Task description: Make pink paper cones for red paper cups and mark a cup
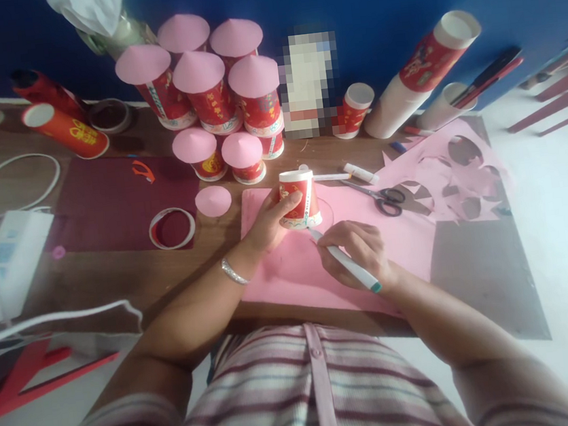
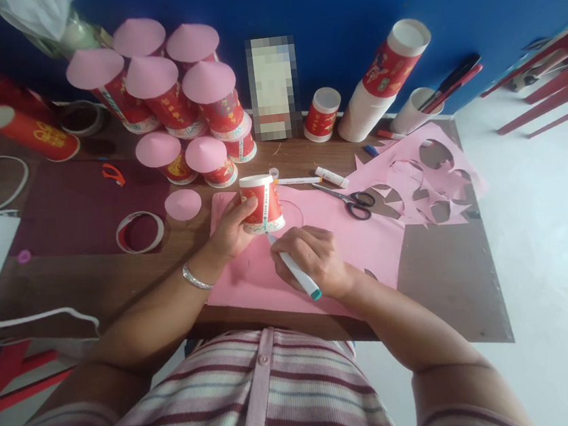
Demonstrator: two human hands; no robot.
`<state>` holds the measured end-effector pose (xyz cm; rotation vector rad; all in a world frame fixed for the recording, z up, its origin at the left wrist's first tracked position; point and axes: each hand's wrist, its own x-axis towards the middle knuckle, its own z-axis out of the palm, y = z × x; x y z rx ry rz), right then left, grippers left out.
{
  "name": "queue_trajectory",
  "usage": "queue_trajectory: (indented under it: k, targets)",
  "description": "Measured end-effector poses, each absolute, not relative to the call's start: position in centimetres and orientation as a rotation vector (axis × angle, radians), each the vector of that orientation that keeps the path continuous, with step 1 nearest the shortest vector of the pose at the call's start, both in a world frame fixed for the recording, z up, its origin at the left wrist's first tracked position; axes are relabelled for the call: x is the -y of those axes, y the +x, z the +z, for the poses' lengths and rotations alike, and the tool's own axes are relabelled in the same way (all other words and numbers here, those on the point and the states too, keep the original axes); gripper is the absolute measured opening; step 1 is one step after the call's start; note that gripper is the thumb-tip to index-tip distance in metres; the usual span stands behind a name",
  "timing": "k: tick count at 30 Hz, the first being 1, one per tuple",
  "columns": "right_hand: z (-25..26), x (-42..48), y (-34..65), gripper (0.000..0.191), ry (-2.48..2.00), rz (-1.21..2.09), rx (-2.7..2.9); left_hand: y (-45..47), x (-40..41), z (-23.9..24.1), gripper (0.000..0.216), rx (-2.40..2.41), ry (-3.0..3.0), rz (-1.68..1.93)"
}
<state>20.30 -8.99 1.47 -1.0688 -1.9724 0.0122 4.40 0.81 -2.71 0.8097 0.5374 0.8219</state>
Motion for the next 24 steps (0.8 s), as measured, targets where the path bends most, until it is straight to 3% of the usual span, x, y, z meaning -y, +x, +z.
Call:
queue_trajectory:
  k: [24]
  targets:
    - [1.32, 9.07, 20.28, 0.018, -1.119, 0.038, 1.946, 4.40, -0.63, -2.55, 0.040, -0.546, 0.846, 0.841]
